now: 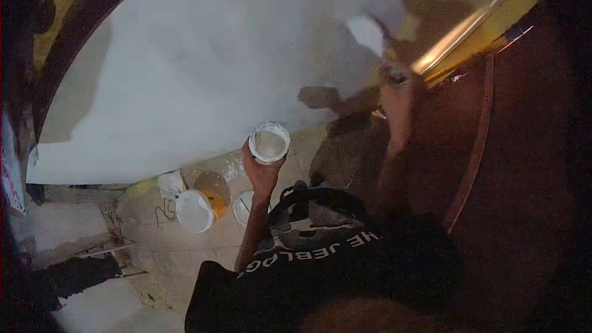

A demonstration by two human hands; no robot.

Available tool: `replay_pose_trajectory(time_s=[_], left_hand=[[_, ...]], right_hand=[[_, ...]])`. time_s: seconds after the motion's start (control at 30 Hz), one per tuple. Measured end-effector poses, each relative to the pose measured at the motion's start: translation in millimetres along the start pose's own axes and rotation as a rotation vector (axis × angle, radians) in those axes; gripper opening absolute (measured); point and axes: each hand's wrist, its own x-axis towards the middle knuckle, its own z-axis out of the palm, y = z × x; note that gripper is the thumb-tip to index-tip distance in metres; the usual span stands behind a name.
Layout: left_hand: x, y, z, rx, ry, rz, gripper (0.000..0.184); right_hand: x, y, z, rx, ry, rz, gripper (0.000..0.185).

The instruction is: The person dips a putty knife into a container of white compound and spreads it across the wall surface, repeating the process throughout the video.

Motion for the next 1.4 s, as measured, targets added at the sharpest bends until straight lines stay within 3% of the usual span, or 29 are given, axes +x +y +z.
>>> replay_pose_trajectory(time_s=[0.1, 0.2, 0.27, 0.33, 0.37, 0.43, 0.53, 0.6, 0.63, 0.7, 0.77, 0.83, 0.9, 1.0, 1.07, 1.13, 1.27, 1.4], left_hand=[[-4, 1, 4, -0.076, 0.012, 0.027, 0.081], [-4, -3, 7, -0.323, 0.052, -0.043, 0.082], [-5, -9, 5, -0.07, 0.033, -0.04, 0.084], [-5, -2, 3, -0.005, 0.037, -0.04, 0.084], [-5, 1, 4, 0.053, 0.041, -0.039, 0.085], [-5, -2, 7, 0.003, 0.039, -0.04, 0.083], [-6, 2, 7, -0.125, 0.02, -0.106, 0.083], [-4, 5, 5, -0.2, 0.012, -0.174, 0.083], [-5, 5, 4, -0.223, 0.018, -0.155, 0.083], [-5, 2, 8, -0.259, 0.027, -0.132, 0.083], [-5, -8, 7, -0.121, 0.02, -0.11, 0.082], [-5, -4, 5, -0.121, 0.011, -0.083, 0.082], [-5, -5, 2, -0.123, 0.002, -0.06, 0.082], [-3, -11, 1, -0.059, -0.031, -0.079, 0.082], [-3, -2, 0, -0.211, -0.036, -0.076, 0.079], [-2, 1, -1, -0.194, -0.038, -0.058, 0.079], [-5, -7, -2, -0.01, -0.036, -0.028, 0.078], [-3, -4, -3, -0.145, -0.054, -0.057, 0.08]], right_hand=[[2, -64, -34, 0.249, 0.102, -0.068, 0.021], [-10, -62, -6, 0.304, 0.214, -0.245, 0.021], [-21, -44, 26, 0.25, 0.032, -0.182, 0.02], [-42, -13, 60, 0.009, -0.256, 0.087, 0.023], [-57, 13, 84, -0.068, -0.239, 0.062, 0.022], [-86, 62, 122, -0.149, -0.226, 0.033, 0.021], [-95, 97, 133, -0.282, -0.385, 0.043, 0.023], [-78, 104, 137, -0.263, -0.621, 0.238, 0.021], [-65, 94, 131, -0.26, -0.619, 0.239, 0.021], [-20, 47, 90, -0.277, -0.401, 0.04, 0.024], [15, -19, 30, -0.212, -0.269, 0.028, 0.022], [31, -48, -7, -0.013, 0.028, -0.193, 0.018], [39, -83, -38, 0.051, 0.086, -0.141, 0.017], [35, -94, -31, 0.206, 0.203, -0.144, 0.016], [28, -86, -10, 0.298, 0.264, -0.204, 0.016], [12, -61, 22, 0.047, 0.18, -0.338, 0.017], [-56, 25, 100, -0.079, -0.222, 0.068, 0.024], [-94, 89, 133, -0.246, -0.505, 0.049, 0.028]])
